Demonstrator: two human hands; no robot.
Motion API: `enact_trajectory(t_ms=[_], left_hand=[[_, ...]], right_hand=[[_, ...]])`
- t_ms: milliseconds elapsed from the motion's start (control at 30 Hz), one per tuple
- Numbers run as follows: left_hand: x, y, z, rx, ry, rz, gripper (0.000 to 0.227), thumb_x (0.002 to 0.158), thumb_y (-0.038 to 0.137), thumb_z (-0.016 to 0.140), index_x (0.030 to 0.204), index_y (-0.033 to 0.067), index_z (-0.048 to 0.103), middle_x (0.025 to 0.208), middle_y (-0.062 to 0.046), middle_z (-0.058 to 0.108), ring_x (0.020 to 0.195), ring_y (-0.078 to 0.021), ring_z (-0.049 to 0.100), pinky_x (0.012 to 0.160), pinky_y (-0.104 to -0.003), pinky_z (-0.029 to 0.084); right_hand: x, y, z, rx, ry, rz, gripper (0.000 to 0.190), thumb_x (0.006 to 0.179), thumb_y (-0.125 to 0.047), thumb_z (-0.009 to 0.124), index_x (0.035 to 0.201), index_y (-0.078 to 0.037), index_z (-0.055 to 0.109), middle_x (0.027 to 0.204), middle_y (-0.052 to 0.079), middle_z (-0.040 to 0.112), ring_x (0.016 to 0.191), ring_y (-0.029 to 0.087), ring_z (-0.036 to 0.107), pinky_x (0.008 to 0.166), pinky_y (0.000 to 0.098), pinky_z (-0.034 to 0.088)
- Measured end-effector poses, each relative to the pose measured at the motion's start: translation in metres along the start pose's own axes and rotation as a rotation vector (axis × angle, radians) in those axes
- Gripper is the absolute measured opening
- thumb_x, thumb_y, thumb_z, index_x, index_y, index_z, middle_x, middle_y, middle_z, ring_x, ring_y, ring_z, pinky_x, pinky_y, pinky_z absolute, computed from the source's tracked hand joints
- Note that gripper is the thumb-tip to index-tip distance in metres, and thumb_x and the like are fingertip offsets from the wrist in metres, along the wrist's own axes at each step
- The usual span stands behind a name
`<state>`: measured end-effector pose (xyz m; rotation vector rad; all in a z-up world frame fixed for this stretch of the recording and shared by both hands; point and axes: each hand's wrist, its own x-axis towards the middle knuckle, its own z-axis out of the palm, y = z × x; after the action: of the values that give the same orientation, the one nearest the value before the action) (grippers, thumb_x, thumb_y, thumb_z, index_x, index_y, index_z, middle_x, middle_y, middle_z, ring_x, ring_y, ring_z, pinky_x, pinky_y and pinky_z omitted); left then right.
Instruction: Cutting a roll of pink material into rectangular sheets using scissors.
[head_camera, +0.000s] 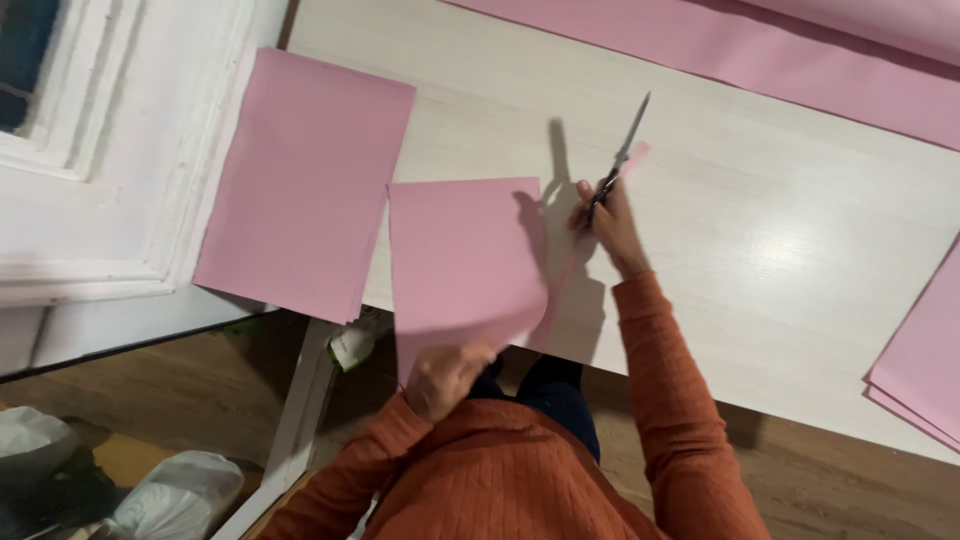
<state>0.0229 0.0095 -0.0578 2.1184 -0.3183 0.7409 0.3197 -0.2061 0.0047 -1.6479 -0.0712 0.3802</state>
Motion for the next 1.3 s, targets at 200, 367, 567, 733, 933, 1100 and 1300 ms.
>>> enact_trajectory(t_ms=[200, 367, 567, 733, 933, 1100, 1300], left_hand=[[0.214, 0.017, -0.136, 0.004, 0.090, -0.440, 0.013, 0.101, 0.013, 0.073, 0.100, 0.0003, 0.078, 0.088, -0.019, 0.077, 0.084, -0.0366, 0.075, 0.074, -0.047, 0.059], [0.328, -0.025, -0.230, 0.419, 0.228, -0.035, 0.027, 0.113, 0.013, 0.076, 0.087, 0.0069, 0.071, 0.071, -0.009, 0.060, 0.066, -0.0333, 0.065, 0.066, -0.042, 0.053], [0.342, 0.032, -0.290, 0.808, 0.319, 0.730, 0.024, 0.101, -0.003, 0.078, 0.086, 0.0028, 0.061, 0.084, -0.010, 0.057, 0.068, -0.0238, 0.049, 0.069, -0.039, 0.049], [0.272, 0.027, -0.224, 0.871, 0.126, 1.130, 0.020, 0.099, 0.000, 0.065, 0.102, 0.0075, 0.084, 0.108, -0.012, 0.084, 0.097, -0.0287, 0.081, 0.081, -0.041, 0.069], [0.079, -0.139, -0.171, 0.875, -0.022, 0.682, 0.020, 0.108, 0.011, 0.060, 0.108, 0.0097, 0.080, 0.105, -0.008, 0.079, 0.095, -0.0234, 0.078, 0.088, -0.037, 0.066], [0.015, -0.099, -0.158, 0.748, 0.013, 0.179, 0.042, 0.100, 0.045, 0.069, 0.125, 0.0119, 0.073, 0.123, -0.007, 0.076, 0.116, -0.0246, 0.072, 0.110, -0.050, 0.051], [0.004, -0.071, -0.110, -0.152, 1.145, -1.147, 0.077, 0.104, 0.021, 0.077, 0.163, 0.0158, 0.028, 0.161, -0.033, 0.028, 0.155, -0.0438, 0.030, 0.123, -0.054, 0.038]], right_hand=[[0.003, 0.010, -0.033, -0.489, 0.146, -0.041, 0.053, 0.105, -0.035, 0.076, 0.140, -0.009, 0.048, 0.084, 0.020, 0.070, 0.084, 0.038, 0.072, 0.084, 0.0519, 0.054], [-0.015, 0.008, -0.037, -0.555, 0.130, 0.047, 0.046, 0.102, -0.027, 0.070, 0.138, -0.010, 0.049, 0.093, 0.018, 0.075, 0.088, 0.038, 0.074, 0.087, 0.0504, 0.054], [-0.040, 0.010, -0.042, -0.808, 0.160, 0.136, 0.046, 0.104, -0.031, 0.063, 0.143, -0.013, 0.047, 0.093, 0.020, 0.078, 0.095, 0.042, 0.075, 0.092, 0.0560, 0.055], [-0.033, 0.063, -0.083, -1.092, 0.237, 0.084, 0.054, 0.109, -0.063, 0.057, 0.141, -0.021, 0.050, 0.097, 0.027, 0.078, 0.091, 0.054, 0.074, 0.084, 0.0660, 0.058], [-0.037, 0.052, -0.085, -1.138, 0.182, 0.146, 0.061, 0.109, -0.069, 0.055, 0.136, -0.015, 0.053, 0.101, 0.015, 0.081, 0.099, 0.045, 0.076, 0.090, 0.0615, 0.056], [-0.030, 0.055, -0.086, -1.121, 0.227, 0.124, 0.045, 0.106, -0.042, 0.068, 0.134, -0.010, 0.052, 0.099, 0.014, 0.080, 0.096, 0.042, 0.076, 0.085, 0.0605, 0.057], [-0.030, 0.055, -0.080, -1.061, 0.296, 0.106, 0.048, 0.097, -0.034, 0.079, 0.133, -0.013, 0.054, 0.099, 0.011, 0.072, 0.099, 0.038, 0.074, 0.087, 0.0577, 0.058]])
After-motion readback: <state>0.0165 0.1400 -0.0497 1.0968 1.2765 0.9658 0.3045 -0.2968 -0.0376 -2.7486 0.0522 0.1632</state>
